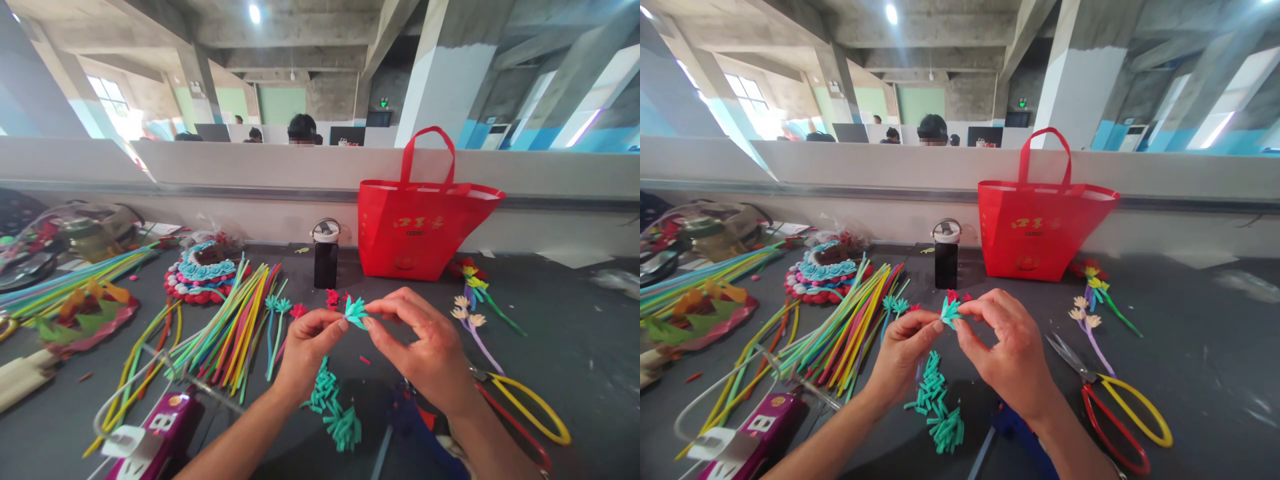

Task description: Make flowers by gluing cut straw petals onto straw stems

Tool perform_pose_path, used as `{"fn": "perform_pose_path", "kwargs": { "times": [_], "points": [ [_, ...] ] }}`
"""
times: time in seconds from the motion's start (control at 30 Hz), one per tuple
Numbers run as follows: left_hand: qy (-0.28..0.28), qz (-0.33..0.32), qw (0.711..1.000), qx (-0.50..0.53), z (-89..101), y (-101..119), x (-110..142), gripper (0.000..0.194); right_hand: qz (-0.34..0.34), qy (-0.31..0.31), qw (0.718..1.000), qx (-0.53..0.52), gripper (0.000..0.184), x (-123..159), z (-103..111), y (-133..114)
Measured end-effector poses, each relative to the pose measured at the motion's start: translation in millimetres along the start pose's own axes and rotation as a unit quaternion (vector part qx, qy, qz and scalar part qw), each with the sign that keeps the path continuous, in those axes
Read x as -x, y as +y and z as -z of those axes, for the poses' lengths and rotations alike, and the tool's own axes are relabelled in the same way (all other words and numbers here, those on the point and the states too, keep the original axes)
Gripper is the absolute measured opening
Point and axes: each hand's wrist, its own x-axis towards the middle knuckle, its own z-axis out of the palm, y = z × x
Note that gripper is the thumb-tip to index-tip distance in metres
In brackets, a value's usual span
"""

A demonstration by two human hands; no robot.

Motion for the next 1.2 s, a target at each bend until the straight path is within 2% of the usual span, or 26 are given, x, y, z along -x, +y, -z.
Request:
{"fn": "perform_pose_path", "kwargs": {
  "times": [0.57, 0.87, 1.2],
  "points": [
    [0.009, 0.009, 1.0, -0.009, -2.8, 6.8, 2.2, 0.015, 0.051, -0.014, 0.999, 0.009, 0.013, -0.1, -5.7, -3.4],
    [0.012, -0.012, 0.999, -0.03, -2.6, 8.0, 2.4, 0.015, 0.008, -0.002, 1.0, -0.01, 0.007, -1.0, -2.9, -3.6],
    [0.022, -0.019, 0.999, -0.043, -3.4, 7.2, 2.2, 0.016, 0.046, -0.003, 0.999, 0.006, 0.01, 0.3, -9.6, -4.6]
  ]
}}
